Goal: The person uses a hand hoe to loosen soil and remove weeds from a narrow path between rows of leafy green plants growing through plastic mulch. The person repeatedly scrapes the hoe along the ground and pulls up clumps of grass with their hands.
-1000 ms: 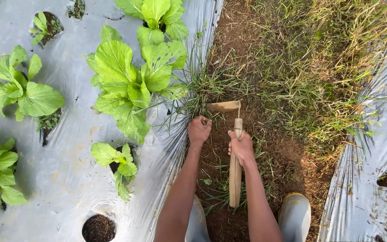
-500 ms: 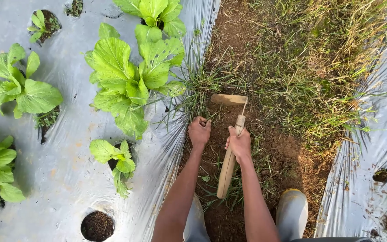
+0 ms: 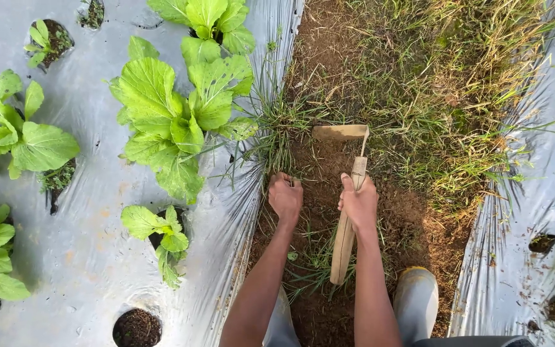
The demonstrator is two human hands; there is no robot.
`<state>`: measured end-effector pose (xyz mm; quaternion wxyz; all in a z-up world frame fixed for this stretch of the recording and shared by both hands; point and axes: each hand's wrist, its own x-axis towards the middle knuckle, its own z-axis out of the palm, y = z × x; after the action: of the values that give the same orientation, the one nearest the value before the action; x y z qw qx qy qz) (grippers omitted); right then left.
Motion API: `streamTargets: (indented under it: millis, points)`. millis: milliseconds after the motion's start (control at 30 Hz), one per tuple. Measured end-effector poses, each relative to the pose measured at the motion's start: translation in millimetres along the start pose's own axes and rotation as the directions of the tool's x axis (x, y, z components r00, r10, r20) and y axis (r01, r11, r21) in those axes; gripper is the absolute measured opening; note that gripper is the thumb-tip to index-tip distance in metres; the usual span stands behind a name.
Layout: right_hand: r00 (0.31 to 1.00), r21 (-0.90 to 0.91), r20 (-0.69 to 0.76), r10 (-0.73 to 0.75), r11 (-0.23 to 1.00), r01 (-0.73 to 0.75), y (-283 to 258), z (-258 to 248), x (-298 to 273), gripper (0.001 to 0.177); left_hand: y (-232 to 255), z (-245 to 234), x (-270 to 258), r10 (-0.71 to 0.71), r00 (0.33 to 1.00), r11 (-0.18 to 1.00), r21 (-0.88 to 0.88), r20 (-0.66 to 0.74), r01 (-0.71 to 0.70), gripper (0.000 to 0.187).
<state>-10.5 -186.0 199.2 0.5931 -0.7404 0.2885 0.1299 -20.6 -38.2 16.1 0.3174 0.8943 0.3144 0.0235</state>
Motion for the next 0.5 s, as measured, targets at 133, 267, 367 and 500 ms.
streamTargets:
  millis: [133, 267, 367, 500]
  points:
    - [0.999, 0.095, -0.034, 0.013, 0.995, -0.010, 4, 6, 9, 0.020, 16, -15, -8, 0.401, 0.894, 0.914, 0.157, -0.200, -0.375, 0.017]
    - [0.988, -0.020, 0.092, 0.126, 0.992, -0.125, 39, 16, 17, 0.021, 20, 3, -7, 0.611, 0.729, 0.788, 0.146, -0.310, -0.598, 0.031]
    - [0.985, -0.034, 0.119, 0.126, 0.992, -0.123, 52, 22, 13, 0.022, 33, 12, 1, 0.680, 0.701, 0.730, 0.106, -0.215, -0.675, 0.024]
    - [0.990, 0.023, 0.079, 0.113, 0.993, -0.115, 58, 18, 16, 0.022, 36, 31, 13, 0.646, 0.762, 0.757, 0.173, -0.053, -0.630, 0.031]
